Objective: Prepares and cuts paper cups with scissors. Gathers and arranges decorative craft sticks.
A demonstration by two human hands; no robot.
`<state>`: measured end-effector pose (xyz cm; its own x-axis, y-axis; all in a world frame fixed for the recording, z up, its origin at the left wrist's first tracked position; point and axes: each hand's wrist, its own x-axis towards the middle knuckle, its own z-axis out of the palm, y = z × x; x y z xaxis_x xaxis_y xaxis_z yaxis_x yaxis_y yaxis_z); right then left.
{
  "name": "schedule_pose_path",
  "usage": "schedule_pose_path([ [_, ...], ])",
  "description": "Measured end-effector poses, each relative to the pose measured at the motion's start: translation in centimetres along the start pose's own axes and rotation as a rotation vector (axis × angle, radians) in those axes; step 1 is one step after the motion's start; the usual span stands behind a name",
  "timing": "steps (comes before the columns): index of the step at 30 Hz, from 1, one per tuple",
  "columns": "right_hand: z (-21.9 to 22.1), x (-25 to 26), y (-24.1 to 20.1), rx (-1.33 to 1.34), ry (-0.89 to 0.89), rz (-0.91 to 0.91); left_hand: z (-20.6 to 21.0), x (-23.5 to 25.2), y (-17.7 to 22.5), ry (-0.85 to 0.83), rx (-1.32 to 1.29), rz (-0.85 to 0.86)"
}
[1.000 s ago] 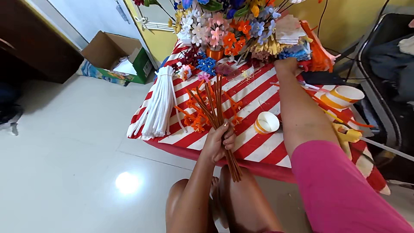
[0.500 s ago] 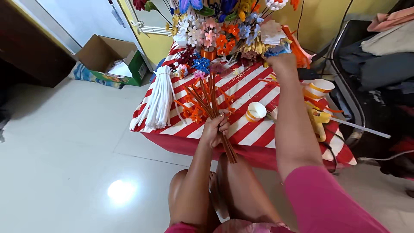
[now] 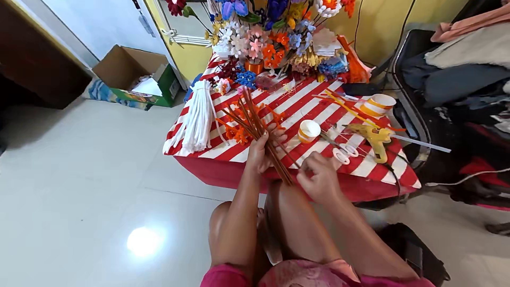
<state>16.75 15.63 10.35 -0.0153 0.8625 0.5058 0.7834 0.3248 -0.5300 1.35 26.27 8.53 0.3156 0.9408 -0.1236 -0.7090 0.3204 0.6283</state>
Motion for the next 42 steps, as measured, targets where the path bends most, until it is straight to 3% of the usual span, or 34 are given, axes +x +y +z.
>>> schedule_pose_path([
  [5, -0.8, 0.4, 0.5, 0.005, -0.389, -0.003, -0.2, 0.3, -0.3, 0.022, -0.019, 0.023],
  [7, -2.4, 2.3, 0.8, 0.096, -0.456, 0.019, -0.4, 0.4, -0.4, -0.012, -0.060, 0.026],
  [9, -4.1, 5.5, 1.1, 0.124, -0.374, 0.067, -0.6, 0.6, -0.4, -0.032, -0.077, 0.020],
  [13, -6.1, 14.8, 4.4, 0.259, 0.014, 0.241, -0.9, 0.9, -0.7, -0.062, -0.072, 0.002],
  [16, -5.9, 21.6, 7.6, 0.542, 0.361, 0.491, -0.8, 0.8, -0.7, -0.053, -0.090, 0.007],
  [18, -4.7, 25.2, 10.2, 0.608, 0.468, 0.638, -0.6, 0.8, -0.6, -0.026, -0.080, 0.008],
  [20, -2.8, 27.5, 13.6, 0.451, 0.379, 0.693, -0.3, 0.7, -0.5, 0.003, -0.056, -0.005],
  [23, -0.5, 29.2, 18.2, 0.061, 0.153, 0.632, -0.2, 0.9, -0.3, 0.029, -0.048, -0.047],
  [27, 1.7, 30.2, 20.7, -0.222, -0.005, 0.789, -0.8, 1.3, -0.3, -0.053, -0.105, -0.040],
  [34, 2.3, 31.5, 20.6, -0.293, -0.007, 0.819, -1.7, 1.4, -0.4, -0.249, -0.109, -0.074],
  [42, 4.4, 32.4, 20.7, -0.298, 0.143, 0.992, -1.9, 1.4, -0.5, -0.265, -0.123, -0.066],
])
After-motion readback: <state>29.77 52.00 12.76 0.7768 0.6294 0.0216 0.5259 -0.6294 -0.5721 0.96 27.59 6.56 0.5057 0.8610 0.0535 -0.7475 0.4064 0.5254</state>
